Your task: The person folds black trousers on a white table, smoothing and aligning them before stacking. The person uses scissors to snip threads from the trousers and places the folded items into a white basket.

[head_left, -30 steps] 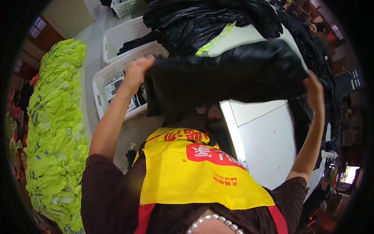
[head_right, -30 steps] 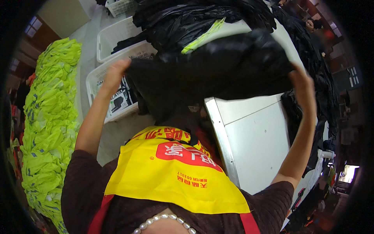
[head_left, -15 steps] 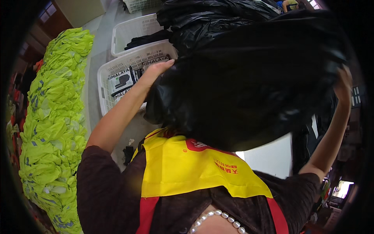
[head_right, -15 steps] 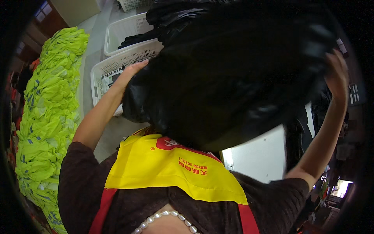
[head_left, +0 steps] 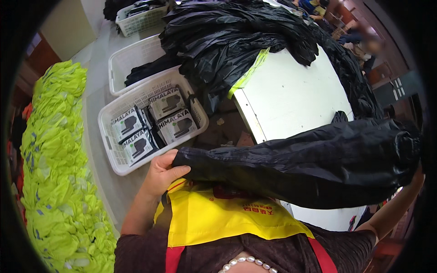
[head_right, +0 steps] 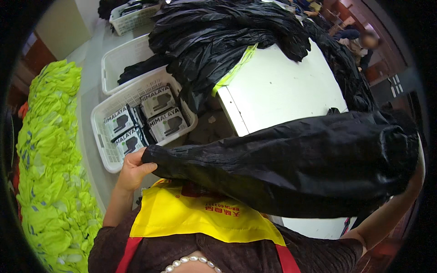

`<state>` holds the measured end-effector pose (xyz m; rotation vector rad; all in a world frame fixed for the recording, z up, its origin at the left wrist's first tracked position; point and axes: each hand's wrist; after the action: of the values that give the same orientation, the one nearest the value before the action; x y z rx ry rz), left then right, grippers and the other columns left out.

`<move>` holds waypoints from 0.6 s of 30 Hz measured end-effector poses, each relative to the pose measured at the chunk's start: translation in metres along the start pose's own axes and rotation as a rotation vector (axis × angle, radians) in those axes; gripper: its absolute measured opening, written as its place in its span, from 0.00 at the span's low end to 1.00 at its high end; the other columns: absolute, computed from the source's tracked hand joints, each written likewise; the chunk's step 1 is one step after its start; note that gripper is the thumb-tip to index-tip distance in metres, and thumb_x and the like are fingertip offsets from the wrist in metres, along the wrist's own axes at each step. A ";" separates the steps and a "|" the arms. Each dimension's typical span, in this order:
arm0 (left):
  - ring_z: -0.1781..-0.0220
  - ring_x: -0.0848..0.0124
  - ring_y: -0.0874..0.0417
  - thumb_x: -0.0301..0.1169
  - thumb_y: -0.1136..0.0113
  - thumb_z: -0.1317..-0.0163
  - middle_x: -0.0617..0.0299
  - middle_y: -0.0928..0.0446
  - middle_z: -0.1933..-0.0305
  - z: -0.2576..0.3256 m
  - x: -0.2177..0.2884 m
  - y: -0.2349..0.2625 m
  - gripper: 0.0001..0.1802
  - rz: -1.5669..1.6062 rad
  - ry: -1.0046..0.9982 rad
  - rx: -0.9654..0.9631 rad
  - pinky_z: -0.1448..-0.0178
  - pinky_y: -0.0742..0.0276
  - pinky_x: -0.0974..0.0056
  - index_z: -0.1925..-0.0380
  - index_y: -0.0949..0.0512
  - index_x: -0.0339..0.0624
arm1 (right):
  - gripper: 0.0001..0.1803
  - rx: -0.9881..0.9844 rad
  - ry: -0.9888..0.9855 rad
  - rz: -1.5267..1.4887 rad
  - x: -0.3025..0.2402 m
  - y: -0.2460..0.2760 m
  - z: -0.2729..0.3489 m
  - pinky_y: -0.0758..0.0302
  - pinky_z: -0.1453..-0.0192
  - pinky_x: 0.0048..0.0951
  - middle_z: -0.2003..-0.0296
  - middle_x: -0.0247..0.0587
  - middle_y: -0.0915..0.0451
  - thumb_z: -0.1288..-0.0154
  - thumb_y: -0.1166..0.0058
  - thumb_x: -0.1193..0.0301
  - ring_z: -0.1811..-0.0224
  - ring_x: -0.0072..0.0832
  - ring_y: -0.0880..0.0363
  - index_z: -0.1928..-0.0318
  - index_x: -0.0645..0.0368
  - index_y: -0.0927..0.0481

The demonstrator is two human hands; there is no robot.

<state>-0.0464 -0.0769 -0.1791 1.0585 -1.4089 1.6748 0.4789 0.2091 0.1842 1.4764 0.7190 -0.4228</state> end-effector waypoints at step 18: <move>0.70 0.73 0.26 0.30 0.41 0.47 0.62 0.23 0.72 -0.280 0.149 -0.046 0.07 -0.659 -0.793 0.271 0.63 0.29 0.67 0.70 0.22 0.37 | 0.20 0.468 0.412 0.536 0.020 -0.041 -0.178 0.26 0.62 0.24 0.64 0.32 0.22 0.36 0.57 0.74 0.65 0.22 0.23 0.43 0.52 0.29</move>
<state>-0.1102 0.2080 -0.0458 2.2155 -1.0588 0.9912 0.4348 0.3842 0.1498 2.1560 0.5245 0.1475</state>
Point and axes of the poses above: each hand's wrist, its own z-axis away from the middle knuckle, its own y-axis out of the back of the hand, x = y × z
